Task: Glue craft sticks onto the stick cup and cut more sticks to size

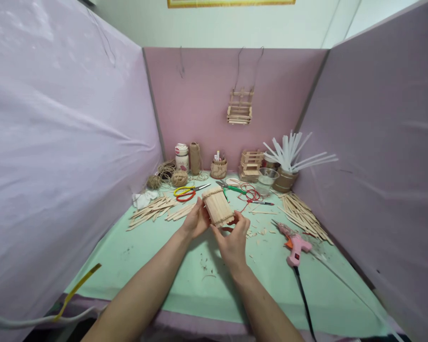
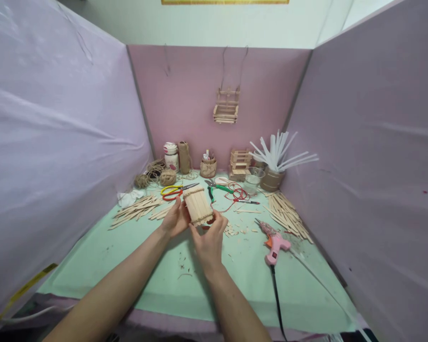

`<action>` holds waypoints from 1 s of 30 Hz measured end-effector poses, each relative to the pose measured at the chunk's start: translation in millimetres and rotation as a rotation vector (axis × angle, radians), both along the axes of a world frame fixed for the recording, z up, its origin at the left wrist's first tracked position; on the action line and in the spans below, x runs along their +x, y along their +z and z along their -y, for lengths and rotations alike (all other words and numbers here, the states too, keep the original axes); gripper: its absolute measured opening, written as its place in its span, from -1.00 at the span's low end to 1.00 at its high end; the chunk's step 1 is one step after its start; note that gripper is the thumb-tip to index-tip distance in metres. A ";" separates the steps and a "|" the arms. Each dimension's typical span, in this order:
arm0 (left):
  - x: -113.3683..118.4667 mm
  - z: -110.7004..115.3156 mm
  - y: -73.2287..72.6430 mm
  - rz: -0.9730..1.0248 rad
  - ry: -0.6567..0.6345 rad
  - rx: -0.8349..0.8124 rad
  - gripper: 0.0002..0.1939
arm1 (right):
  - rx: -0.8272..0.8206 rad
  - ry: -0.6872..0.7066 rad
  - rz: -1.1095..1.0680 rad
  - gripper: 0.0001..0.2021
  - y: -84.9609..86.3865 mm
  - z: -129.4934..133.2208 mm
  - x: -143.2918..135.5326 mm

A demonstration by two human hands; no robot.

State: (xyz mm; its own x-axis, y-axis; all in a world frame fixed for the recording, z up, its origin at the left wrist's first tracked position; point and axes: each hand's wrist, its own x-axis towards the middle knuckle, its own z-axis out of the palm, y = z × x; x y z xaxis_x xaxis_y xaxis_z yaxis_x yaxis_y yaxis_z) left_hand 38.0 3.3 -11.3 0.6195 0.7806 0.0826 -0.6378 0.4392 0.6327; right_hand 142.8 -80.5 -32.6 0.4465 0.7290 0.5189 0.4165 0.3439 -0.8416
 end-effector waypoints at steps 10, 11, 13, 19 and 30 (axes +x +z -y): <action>-1.9 -1.1 -12.3 -0.152 0.110 -0.036 -0.42 | 0.001 -0.017 0.178 -0.38 -4.6 4.5 -0.3; -4.5 -2.1 -10.5 -0.137 0.108 -0.052 -0.41 | 0.033 0.010 0.180 -0.37 -4.7 5.6 -0.5; -11.6 -4.5 -5.2 -0.085 0.085 -0.085 -0.38 | 0.120 0.065 0.161 -0.37 -4.5 8.0 -1.1; -28.5 -6.9 2.7 0.074 0.016 -0.090 -0.34 | 0.130 0.199 -0.039 -0.49 -2.4 9.3 -3.1; -20.8 -5.0 6.0 0.045 0.013 -0.080 -0.40 | 0.083 0.268 -0.072 -0.57 -0.4 10.1 -1.2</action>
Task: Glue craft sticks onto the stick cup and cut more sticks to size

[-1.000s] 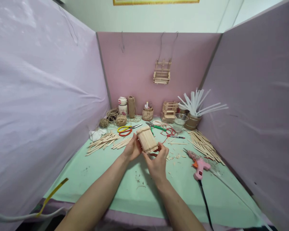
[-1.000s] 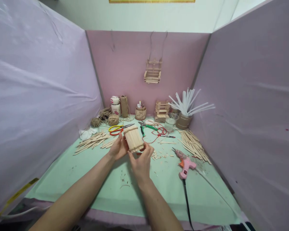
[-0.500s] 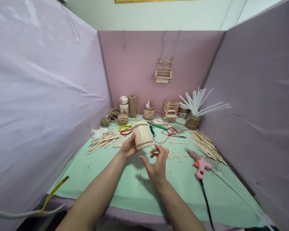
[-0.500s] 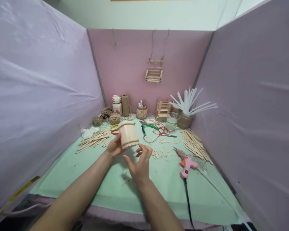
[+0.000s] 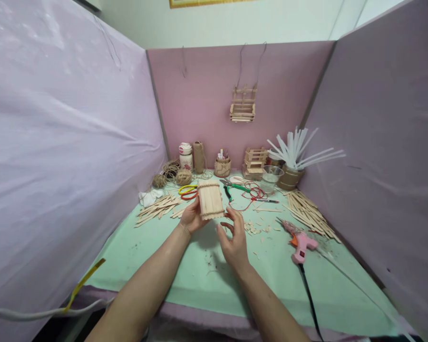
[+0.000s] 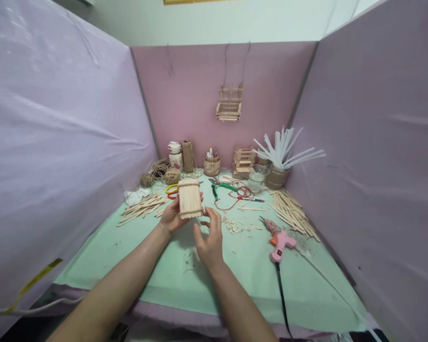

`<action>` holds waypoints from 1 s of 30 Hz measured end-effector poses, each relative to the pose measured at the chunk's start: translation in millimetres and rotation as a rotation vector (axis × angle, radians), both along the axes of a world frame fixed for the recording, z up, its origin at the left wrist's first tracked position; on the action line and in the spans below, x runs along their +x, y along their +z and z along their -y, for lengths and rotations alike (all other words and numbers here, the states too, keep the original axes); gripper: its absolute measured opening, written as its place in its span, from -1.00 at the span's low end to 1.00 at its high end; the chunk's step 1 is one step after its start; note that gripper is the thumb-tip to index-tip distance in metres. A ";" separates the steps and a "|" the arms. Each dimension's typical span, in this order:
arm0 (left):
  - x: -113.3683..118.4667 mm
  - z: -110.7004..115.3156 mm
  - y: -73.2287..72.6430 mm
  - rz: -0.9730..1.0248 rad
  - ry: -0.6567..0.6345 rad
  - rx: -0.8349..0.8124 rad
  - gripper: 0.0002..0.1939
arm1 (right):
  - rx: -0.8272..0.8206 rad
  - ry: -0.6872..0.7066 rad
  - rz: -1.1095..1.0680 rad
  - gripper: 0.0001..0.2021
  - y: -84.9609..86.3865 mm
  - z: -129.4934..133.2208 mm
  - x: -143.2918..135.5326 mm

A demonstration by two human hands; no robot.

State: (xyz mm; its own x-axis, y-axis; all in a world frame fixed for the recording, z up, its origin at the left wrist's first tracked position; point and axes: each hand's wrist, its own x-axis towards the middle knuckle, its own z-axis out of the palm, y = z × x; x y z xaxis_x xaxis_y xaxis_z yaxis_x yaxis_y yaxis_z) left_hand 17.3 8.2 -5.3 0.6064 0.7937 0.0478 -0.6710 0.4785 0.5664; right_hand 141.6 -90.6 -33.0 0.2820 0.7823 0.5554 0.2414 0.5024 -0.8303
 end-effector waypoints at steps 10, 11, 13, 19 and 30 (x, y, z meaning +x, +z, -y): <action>15.5 -0.3 -8.8 -0.231 0.149 0.039 -0.59 | -0.050 -0.146 0.068 -0.63 -3.0 -3.8 3.7; 16.7 0.0 -10.0 -0.245 0.154 0.040 -0.59 | -0.056 -0.147 0.086 -0.63 -3.2 -4.5 4.1; 16.5 0.6 -11.1 -0.270 0.145 0.040 -0.56 | -0.055 -0.127 0.114 -0.62 -2.6 -4.9 4.6; -5.8 -1.4 -1.7 -0.131 0.049 -0.010 -0.34 | 0.104 -0.146 0.137 -0.68 8.9 21.6 9.7; -17.6 -5.1 4.0 0.039 0.078 -0.050 -0.32 | -0.054 0.221 -0.185 -0.76 -4.9 100.6 25.1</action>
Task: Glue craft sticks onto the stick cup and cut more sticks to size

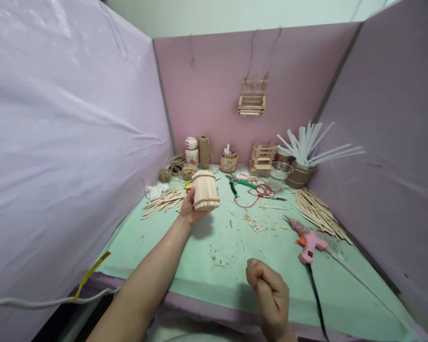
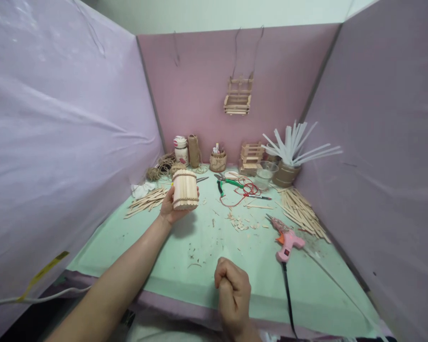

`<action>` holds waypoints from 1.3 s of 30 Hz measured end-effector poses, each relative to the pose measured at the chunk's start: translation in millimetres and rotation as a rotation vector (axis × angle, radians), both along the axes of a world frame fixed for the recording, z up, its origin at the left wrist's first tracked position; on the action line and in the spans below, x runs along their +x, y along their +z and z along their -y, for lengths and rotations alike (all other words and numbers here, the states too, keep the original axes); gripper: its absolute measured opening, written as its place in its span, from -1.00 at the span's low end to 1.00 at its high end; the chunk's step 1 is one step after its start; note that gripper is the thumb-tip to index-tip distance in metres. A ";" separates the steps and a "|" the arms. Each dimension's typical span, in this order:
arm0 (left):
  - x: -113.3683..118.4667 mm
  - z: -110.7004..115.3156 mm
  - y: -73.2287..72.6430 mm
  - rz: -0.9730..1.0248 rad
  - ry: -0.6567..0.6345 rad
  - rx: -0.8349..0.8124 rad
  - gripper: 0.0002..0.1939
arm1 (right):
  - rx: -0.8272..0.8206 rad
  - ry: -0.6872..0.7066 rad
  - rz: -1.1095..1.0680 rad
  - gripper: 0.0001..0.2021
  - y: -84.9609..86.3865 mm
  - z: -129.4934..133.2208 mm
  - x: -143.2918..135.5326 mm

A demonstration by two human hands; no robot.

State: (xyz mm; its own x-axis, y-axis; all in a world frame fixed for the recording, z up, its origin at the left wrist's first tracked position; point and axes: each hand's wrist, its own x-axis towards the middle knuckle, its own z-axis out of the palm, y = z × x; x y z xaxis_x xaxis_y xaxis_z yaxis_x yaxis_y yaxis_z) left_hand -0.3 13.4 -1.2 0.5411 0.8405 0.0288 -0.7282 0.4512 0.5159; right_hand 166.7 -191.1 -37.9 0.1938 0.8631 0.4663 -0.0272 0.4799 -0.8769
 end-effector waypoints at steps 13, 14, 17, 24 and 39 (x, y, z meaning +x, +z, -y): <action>10.3 -12.3 -10.7 -0.287 0.241 -0.145 -0.52 | -0.546 0.018 0.116 -0.63 -20.1 31.7 -26.0; 9.5 -12.8 -11.3 -0.281 0.233 -0.140 -0.53 | -0.526 0.035 0.153 -0.62 -20.4 32.7 -28.9; 6.3 -13.4 -13.0 -0.241 0.201 -0.133 -0.51 | -0.396 0.185 0.228 -0.59 -17.2 30.5 -35.8; 0.3 -11.6 -14.9 -0.100 0.034 -0.035 -0.38 | -0.155 0.272 0.238 -0.93 0.3 13.4 -35.5; 18.8 10.7 -3.9 0.056 -0.131 -0.030 -0.38 | -0.022 -0.253 0.251 -0.75 13.1 -58.6 -34.3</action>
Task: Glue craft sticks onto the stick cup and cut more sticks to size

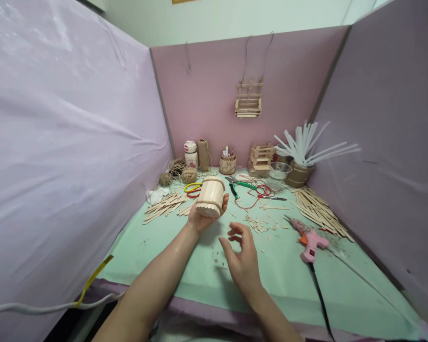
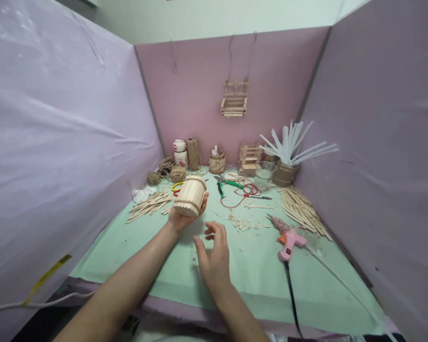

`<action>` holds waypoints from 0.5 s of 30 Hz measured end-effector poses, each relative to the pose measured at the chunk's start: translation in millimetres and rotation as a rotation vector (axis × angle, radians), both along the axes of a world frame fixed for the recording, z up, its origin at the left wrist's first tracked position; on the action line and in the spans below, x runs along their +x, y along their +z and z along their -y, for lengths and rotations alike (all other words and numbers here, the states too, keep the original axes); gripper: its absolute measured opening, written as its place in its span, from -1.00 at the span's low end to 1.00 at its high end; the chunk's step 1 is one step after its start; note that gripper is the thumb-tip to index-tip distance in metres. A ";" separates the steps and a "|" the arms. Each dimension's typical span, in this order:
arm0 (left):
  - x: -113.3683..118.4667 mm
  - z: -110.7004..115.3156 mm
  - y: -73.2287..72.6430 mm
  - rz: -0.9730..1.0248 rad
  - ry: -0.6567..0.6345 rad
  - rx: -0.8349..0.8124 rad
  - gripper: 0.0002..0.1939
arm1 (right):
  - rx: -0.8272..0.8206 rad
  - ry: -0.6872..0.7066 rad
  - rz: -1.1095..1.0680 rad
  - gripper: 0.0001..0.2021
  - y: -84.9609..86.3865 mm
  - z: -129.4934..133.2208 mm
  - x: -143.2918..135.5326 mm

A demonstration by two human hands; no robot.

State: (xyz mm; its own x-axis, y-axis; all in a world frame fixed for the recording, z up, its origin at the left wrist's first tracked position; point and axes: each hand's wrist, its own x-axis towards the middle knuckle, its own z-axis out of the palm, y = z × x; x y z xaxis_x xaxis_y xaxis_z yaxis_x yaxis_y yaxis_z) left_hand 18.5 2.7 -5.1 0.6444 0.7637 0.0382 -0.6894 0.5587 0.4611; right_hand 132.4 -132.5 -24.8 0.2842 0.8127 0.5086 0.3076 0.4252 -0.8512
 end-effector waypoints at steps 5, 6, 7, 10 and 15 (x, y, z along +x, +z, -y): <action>3.1 5.0 0.5 0.075 0.045 -0.103 -0.40 | 0.145 -0.077 0.138 -0.66 15.5 -26.9 -10.4; 2.9 5.4 1.0 0.085 0.051 -0.126 -0.41 | 0.151 -0.079 0.139 -0.65 17.0 -29.4 -12.6; 2.7 5.7 1.7 0.101 0.059 -0.146 -0.43 | 0.148 -0.079 0.133 -0.65 17.8 -31.2 -14.4; 3.2 5.8 3.7 0.155 0.090 -0.194 -0.45 | 0.124 -0.074 0.100 -0.71 17.8 -33.7 -15.9; 5.6 5.4 3.4 0.180 0.100 -0.222 -0.48 | 0.135 -0.089 0.090 -0.76 18.0 -35.4 -8.9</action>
State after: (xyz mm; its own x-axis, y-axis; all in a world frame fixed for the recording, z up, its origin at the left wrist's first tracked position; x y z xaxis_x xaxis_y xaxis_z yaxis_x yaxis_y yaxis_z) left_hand 24.1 -2.7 -1.7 0.5634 0.8256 -0.0303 -0.8058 0.5572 0.2007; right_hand 123.5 -97.1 -6.8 0.3003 0.7090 0.6381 0.4211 0.5017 -0.7556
